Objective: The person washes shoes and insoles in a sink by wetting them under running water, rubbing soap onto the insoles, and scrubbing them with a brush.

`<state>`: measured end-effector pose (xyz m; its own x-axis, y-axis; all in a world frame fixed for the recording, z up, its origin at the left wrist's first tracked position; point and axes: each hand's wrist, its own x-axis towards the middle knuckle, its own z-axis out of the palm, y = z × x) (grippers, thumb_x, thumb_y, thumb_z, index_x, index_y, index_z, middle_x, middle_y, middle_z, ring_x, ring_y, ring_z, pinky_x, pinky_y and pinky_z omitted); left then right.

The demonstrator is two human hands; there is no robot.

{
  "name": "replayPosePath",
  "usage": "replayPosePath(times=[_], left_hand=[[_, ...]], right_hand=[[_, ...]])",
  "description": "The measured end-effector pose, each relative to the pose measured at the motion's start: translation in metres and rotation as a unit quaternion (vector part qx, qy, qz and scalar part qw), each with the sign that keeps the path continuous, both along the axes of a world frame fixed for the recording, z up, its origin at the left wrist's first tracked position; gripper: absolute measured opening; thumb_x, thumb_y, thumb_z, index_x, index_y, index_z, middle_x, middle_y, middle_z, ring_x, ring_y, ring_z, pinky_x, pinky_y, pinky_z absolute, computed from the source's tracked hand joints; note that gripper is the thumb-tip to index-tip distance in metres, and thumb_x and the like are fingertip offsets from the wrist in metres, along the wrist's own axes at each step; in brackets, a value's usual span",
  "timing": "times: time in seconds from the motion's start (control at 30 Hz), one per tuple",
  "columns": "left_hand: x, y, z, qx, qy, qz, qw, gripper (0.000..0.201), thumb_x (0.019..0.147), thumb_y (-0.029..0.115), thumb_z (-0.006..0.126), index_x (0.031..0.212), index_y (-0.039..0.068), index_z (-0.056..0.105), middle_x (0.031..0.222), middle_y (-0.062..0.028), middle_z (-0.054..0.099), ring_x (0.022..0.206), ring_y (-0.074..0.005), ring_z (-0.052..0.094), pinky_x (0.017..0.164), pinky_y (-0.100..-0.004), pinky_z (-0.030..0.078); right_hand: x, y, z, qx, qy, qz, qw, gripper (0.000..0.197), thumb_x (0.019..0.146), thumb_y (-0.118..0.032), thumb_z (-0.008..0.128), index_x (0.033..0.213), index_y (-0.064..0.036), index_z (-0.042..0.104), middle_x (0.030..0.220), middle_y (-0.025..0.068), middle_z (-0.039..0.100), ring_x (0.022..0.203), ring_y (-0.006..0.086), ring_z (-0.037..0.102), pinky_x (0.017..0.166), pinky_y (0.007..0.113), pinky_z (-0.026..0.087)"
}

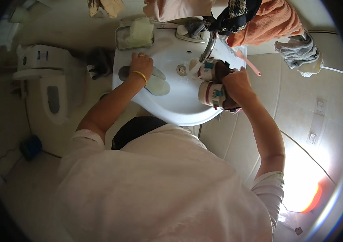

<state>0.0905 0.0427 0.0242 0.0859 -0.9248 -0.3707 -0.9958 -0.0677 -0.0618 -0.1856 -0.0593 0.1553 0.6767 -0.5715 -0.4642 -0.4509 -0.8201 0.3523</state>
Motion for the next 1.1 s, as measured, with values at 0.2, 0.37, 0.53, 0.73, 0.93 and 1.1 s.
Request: replayPosePath(times=[0.2,0.37,0.53,0.73,0.93,1.1], left_hand=[[-0.068,-0.028,-0.038,0.036,0.038,-0.169,0.984,0.022,0.082,0.022,0.052,0.1,0.014,0.062,0.104,-0.0043,0.056,0.103,-0.02,0.05,0.084,-0.0397,0.037],[-0.094,-0.043,-0.099,0.075,0.154,-0.082,0.982,0.032,0.081,0.018,0.052,0.113,0.013,0.056,0.116,-0.0067,0.051,0.11,-0.0234,0.049,0.084,-0.0373,0.043],[-0.105,-0.056,-0.112,0.132,0.115,-0.074,0.982,0.04,0.082,0.02,0.05,0.122,0.023,0.048,0.121,-0.0039,0.048,0.111,-0.0228,0.048,0.088,-0.0395,0.038],[-0.115,-0.073,-0.112,0.138,0.091,-0.11,0.98,0.027,0.082,0.021,0.05,0.108,0.018,0.059,0.119,-0.0031,0.05,0.107,-0.0225,0.051,0.086,-0.0393,0.04],[-0.103,-0.094,-0.181,0.121,0.238,-0.148,0.952,0.037,0.064,0.024,0.064,0.099,0.011,0.06,0.099,-0.011,0.062,0.089,-0.0279,0.059,0.079,-0.0351,0.046],[-0.094,-0.092,-0.198,0.035,0.272,-0.074,0.959,0.018,0.077,0.019,0.053,0.083,0.009,0.067,0.09,-0.0156,0.063,0.084,-0.0321,0.06,0.077,-0.0396,0.047]], right_hand=[[-0.021,-0.004,0.006,0.02,-0.091,-0.04,0.995,0.01,0.068,-0.01,0.056,0.066,-0.0141,0.065,0.066,0.0034,0.063,0.077,0.0192,0.06,0.067,0.035,0.042],[-0.034,-0.002,0.007,0.024,-0.124,-0.092,0.988,0.01,0.068,-0.009,0.055,0.068,-0.0147,0.064,0.068,0.0007,0.063,0.08,0.019,0.058,0.066,0.034,0.043],[-0.042,0.002,0.008,0.037,-0.173,-0.108,0.978,0.009,0.067,-0.01,0.056,0.068,-0.0141,0.063,0.071,-0.0001,0.063,0.08,0.0191,0.057,0.065,0.033,0.044],[-0.042,0.006,0.003,0.037,-0.185,-0.104,0.976,0.008,0.067,-0.009,0.055,0.066,-0.0122,0.062,0.069,0.001,0.063,0.08,0.0197,0.057,0.065,0.034,0.044],[-0.041,0.004,-0.001,0.032,-0.213,-0.109,0.97,0.008,0.067,-0.008,0.055,0.064,-0.0111,0.061,0.068,0.0016,0.063,0.078,0.0202,0.057,0.063,0.034,0.044],[-0.042,0.006,-0.006,0.032,-0.235,-0.108,0.965,0.007,0.066,-0.007,0.055,0.065,-0.0099,0.06,0.068,0.0025,0.062,0.078,0.0212,0.056,0.063,0.034,0.044]])
